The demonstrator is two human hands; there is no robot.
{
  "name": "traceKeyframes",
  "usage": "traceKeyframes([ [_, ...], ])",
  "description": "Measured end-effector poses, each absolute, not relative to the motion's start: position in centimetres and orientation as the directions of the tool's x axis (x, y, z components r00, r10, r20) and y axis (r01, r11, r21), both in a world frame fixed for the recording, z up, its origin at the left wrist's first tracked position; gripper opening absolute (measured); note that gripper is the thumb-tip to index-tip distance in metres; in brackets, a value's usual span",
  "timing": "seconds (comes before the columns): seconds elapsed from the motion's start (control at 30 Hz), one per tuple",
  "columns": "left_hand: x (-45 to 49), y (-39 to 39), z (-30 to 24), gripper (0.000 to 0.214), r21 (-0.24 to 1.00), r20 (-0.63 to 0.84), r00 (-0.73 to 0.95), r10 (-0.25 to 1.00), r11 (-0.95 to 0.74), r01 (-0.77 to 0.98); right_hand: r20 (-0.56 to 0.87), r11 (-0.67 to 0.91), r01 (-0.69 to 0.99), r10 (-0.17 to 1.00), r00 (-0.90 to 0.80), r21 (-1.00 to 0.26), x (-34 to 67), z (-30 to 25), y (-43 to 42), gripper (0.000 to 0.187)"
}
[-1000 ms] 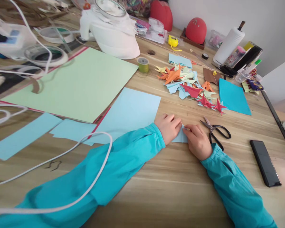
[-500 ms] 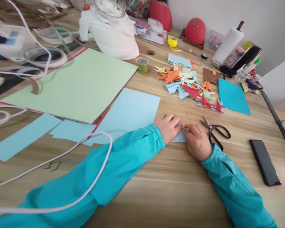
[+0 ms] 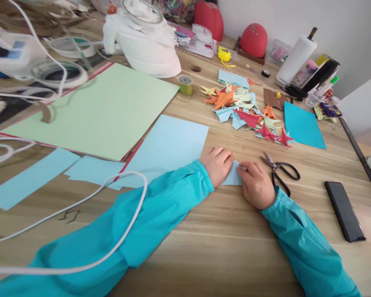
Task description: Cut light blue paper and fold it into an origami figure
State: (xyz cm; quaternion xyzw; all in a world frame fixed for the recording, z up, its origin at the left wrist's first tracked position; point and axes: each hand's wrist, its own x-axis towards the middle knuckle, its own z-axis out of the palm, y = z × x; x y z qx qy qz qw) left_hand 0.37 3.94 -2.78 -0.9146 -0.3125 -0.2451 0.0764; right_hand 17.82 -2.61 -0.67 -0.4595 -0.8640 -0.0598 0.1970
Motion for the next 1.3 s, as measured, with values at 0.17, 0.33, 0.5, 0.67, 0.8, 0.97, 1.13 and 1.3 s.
traceKeyframes([
  [0.17,0.3,4.0,-2.8,0.023,0.029,0.517,0.673,0.529,-0.796,0.604,0.409,0.571,0.815,0.769,-0.491,-0.095,17.8,-0.7,-2.6,0.027],
  [0.33,0.3,4.0,-3.0,0.023,0.019,0.534,0.663,0.525,-0.792,0.61,0.418,0.568,0.815,0.77,-0.481,-0.109,17.8,-0.7,-2.5,0.026],
  [0.5,0.6,4.1,-3.3,0.022,-0.003,0.537,0.657,0.528,-0.778,0.628,0.429,0.582,0.805,0.761,-0.487,-0.117,17.8,-0.6,-2.5,0.025],
  [0.67,0.3,3.9,-2.9,0.021,0.004,0.508,0.687,0.52,-0.799,0.602,0.452,0.598,0.79,0.746,-0.489,-0.134,17.8,-0.7,-2.5,0.025],
  [0.8,0.2,3.8,-2.7,0.021,-0.005,0.503,0.695,0.514,-0.802,0.597,0.453,0.566,0.811,0.769,-0.452,-0.151,17.7,-0.8,-2.6,0.026],
  [0.97,0.3,3.8,-2.9,0.021,-0.01,0.488,0.697,0.525,-0.795,0.606,0.48,0.572,0.804,0.758,-0.442,-0.164,17.9,-1.2,-2.5,0.03],
  [1.13,0.4,3.8,-3.0,0.021,-0.008,0.49,0.697,0.524,-0.797,0.604,0.508,0.6,0.787,0.727,-0.463,-0.143,18.1,-1.8,-2.4,0.037],
  [1.3,0.6,4.0,-3.5,0.025,-0.026,0.501,0.688,0.524,-0.786,0.618,0.483,0.598,0.791,0.735,-0.476,-0.13,18.0,-1.7,-2.5,0.037],
])
